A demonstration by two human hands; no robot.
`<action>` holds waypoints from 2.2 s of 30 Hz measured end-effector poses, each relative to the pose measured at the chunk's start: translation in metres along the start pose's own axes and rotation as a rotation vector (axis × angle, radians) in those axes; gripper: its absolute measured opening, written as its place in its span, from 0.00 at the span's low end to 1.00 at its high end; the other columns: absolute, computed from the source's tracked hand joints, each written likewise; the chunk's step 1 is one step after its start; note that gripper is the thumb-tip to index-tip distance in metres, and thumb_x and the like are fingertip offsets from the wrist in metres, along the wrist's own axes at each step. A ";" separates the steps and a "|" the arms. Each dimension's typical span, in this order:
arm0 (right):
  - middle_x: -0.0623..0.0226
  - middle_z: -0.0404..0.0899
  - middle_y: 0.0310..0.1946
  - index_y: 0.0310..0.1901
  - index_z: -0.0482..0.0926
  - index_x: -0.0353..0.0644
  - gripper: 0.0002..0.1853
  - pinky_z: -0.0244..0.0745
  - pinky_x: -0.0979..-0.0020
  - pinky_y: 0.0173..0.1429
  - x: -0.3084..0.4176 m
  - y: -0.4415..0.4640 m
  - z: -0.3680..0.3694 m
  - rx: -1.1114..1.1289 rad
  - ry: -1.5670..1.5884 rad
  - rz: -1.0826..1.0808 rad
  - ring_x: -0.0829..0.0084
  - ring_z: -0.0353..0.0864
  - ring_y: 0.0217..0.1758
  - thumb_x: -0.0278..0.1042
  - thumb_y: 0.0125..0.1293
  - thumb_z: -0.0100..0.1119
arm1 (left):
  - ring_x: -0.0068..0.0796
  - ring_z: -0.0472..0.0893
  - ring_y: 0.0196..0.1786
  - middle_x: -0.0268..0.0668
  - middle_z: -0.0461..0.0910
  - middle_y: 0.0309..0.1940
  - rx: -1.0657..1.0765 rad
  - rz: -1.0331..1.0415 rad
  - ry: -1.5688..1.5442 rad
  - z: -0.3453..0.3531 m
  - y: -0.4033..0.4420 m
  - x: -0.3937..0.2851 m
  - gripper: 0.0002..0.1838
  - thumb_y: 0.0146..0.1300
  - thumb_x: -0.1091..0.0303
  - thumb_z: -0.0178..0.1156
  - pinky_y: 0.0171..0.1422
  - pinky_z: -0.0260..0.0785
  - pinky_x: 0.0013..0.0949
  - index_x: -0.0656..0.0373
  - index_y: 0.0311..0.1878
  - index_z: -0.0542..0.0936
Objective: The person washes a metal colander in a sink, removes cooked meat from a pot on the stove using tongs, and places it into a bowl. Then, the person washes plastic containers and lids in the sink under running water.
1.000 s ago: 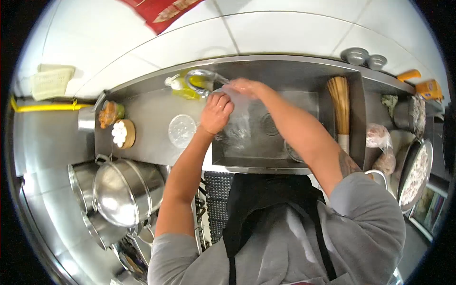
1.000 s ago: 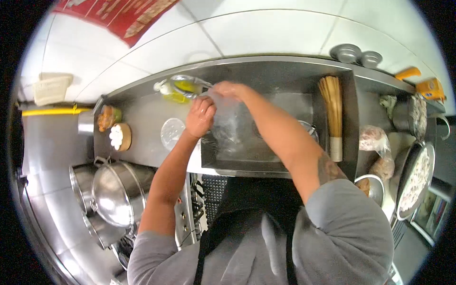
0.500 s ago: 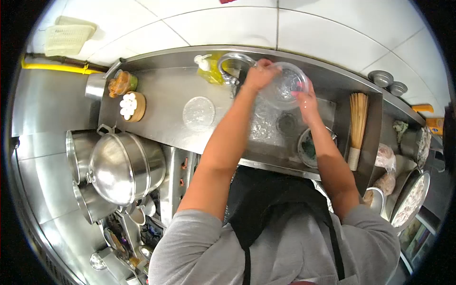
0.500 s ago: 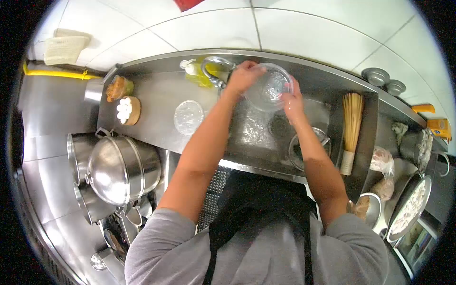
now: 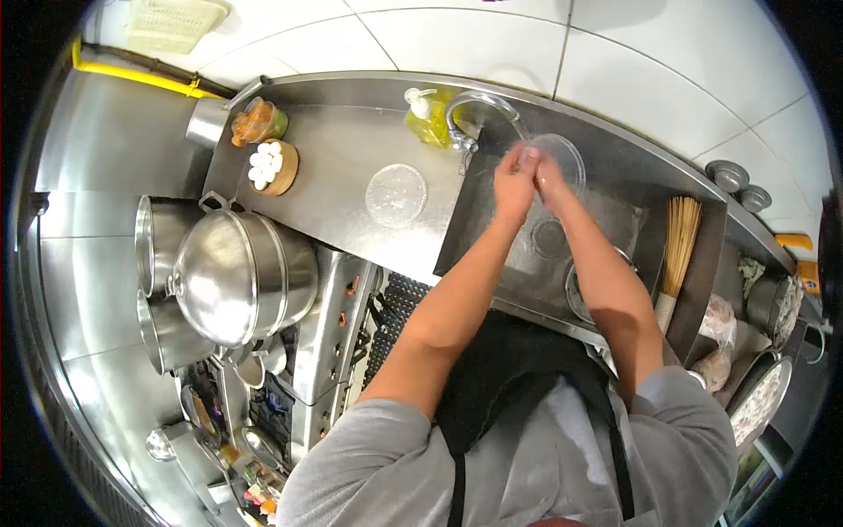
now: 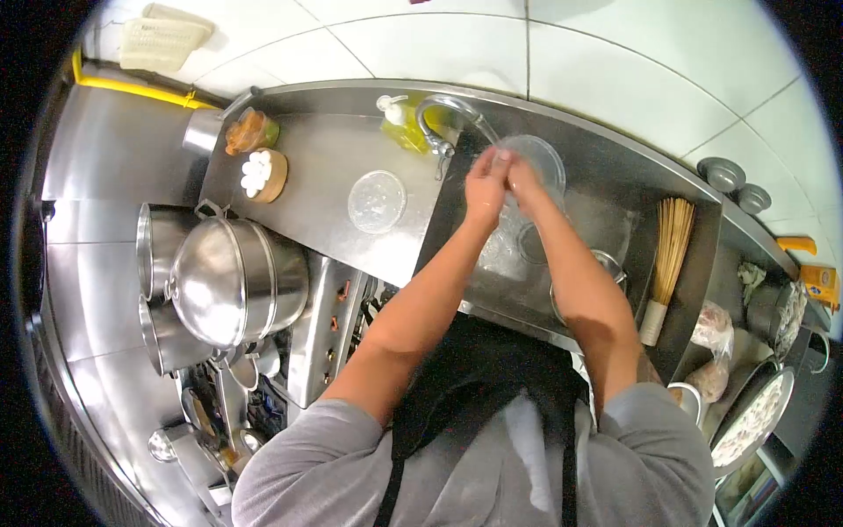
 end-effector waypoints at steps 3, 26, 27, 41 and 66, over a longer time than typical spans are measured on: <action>0.49 0.83 0.40 0.45 0.80 0.34 0.13 0.76 0.55 0.46 -0.008 0.007 -0.005 0.319 -0.910 -0.340 0.59 0.83 0.42 0.34 0.64 0.57 | 0.34 0.77 0.57 0.45 0.80 0.54 -0.069 0.075 0.067 -0.027 0.003 -0.026 0.27 0.63 0.56 0.65 0.64 0.65 0.34 0.65 0.59 0.78; 0.52 0.70 0.65 0.69 0.60 0.47 0.36 0.63 0.61 0.70 0.080 -0.075 -0.058 -0.214 -0.597 -0.527 0.55 0.69 0.68 0.29 0.59 0.61 | 0.40 0.72 0.65 0.39 0.76 0.60 0.342 -0.367 -0.939 -0.017 0.016 0.023 0.31 0.60 0.66 0.59 0.67 0.63 0.43 0.54 0.70 0.68; 0.52 0.69 0.65 0.71 0.58 0.47 0.37 0.64 0.62 0.70 0.078 -0.084 -0.060 -0.270 -0.562 -0.536 0.56 0.70 0.68 0.29 0.60 0.61 | 0.41 0.73 0.64 0.41 0.76 0.60 0.382 -0.291 -0.722 -0.012 0.028 0.024 0.30 0.60 0.66 0.59 0.68 0.63 0.44 0.54 0.68 0.70; 0.58 0.73 0.56 0.60 0.68 0.41 0.28 0.69 0.56 0.61 -0.065 -0.078 -0.078 -0.139 0.896 0.271 0.60 0.73 0.60 0.55 0.70 0.52 | 0.41 0.79 0.54 0.42 0.81 0.51 0.219 -0.244 -0.696 -0.023 0.029 0.045 0.22 0.64 0.65 0.56 0.59 0.70 0.41 0.62 0.60 0.75; 0.47 0.64 0.65 0.67 0.64 0.44 0.27 0.61 0.50 0.68 0.032 -0.096 -0.041 -0.595 0.119 -0.411 0.48 0.63 0.68 0.40 0.68 0.53 | 0.48 0.73 0.63 0.48 0.72 0.62 0.670 -0.606 -0.557 0.004 0.041 0.019 0.38 0.65 0.41 0.55 0.67 0.65 0.52 0.60 0.68 0.66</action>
Point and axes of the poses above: each hand's wrist, its own y-axis towards the middle knuckle, its own z-axis out of the palm, x = y × z, the point moved 2 cm from there along y, towards the middle knuckle
